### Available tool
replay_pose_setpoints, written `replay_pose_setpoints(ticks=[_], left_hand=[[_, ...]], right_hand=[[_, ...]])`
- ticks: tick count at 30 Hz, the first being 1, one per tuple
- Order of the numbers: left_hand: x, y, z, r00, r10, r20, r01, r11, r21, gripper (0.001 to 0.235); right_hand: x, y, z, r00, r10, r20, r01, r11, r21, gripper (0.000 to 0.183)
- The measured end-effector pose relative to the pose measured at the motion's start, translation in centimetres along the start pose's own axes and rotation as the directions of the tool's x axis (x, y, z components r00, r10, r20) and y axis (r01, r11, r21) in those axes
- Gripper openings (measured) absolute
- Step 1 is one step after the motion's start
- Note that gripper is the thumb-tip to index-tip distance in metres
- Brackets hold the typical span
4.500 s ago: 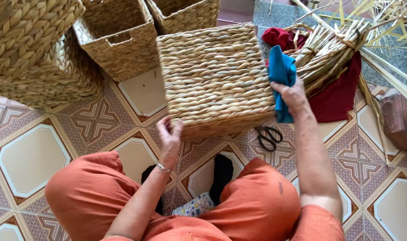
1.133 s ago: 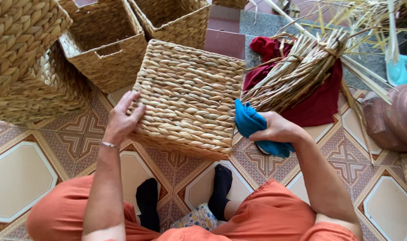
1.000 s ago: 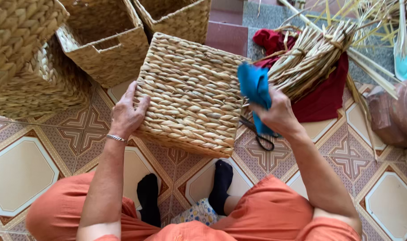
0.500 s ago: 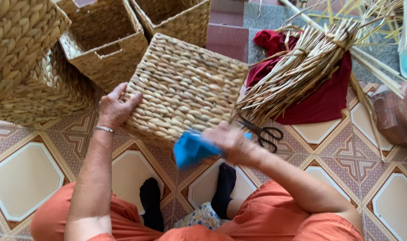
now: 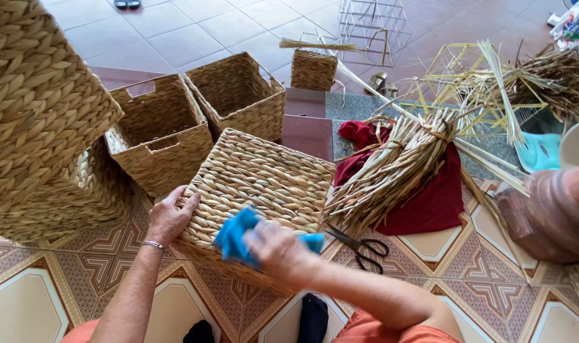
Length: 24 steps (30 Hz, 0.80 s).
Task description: The person wipes the exterior and interior surfaces of woven baskets using a blue cloth. They rotate the baskets to access all sides and occasionally use scissors to trim loose fibers.
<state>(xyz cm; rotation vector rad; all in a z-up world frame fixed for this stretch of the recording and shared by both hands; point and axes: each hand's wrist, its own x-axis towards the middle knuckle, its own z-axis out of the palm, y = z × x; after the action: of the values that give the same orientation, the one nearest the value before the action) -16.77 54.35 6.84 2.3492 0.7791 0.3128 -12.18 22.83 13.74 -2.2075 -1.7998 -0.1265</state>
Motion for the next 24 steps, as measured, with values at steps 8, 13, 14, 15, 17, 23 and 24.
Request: replay_pose_setpoints(ticks=[8, 13, 14, 15, 17, 23, 24], left_hand=[[-0.1, -0.9, 0.0, 0.990, -0.005, 0.144, 0.026, 0.989, -0.147, 0.070], [0.9, -2.6, 0.8, 0.976, 0.046, 0.214, 0.052, 0.901, -0.431, 0.075], [0.8, -3.0, 0.9, 0.966, -0.010, 0.257, 0.151, 0.831, -0.536, 0.078], [0.8, -3.4, 0.9, 0.950, -0.054, 0.307, 0.244, 0.742, -0.624, 0.082], [1.1, -4.0, 1.0, 0.926, -0.079, 0.368, 0.350, 0.538, -0.766, 0.090], [0.6, -5.2, 0.7, 0.909, -0.047, 0.415, 0.415, 0.203, -0.887, 0.090], [0.4, -5.0, 0.7, 0.914, -0.105, 0.391, 0.405, 0.282, -0.870, 0.089]], right_hand=[[3.0, 13.9, 2.1, 0.983, 0.177, -0.053, -0.178, 0.826, -0.536, 0.038], [5.3, 21.1, 3.1, 0.805, 0.401, -0.438, -0.567, 0.738, -0.365, 0.043], [6.8, 19.9, 3.5, 0.793, 0.443, -0.418, -0.592, 0.723, -0.356, 0.040], [8.8, 18.1, 4.0, 0.829, 0.412, -0.377, -0.538, 0.772, -0.339, 0.037], [11.6, 11.5, 5.4, 0.960, 0.140, -0.243, -0.233, 0.878, -0.417, 0.021], [13.1, 1.4, 5.7, 0.879, -0.360, -0.313, 0.354, 0.932, -0.077, 0.042], [13.6, 3.4, 5.7, 0.868, -0.383, -0.317, 0.394, 0.919, -0.032, 0.046]])
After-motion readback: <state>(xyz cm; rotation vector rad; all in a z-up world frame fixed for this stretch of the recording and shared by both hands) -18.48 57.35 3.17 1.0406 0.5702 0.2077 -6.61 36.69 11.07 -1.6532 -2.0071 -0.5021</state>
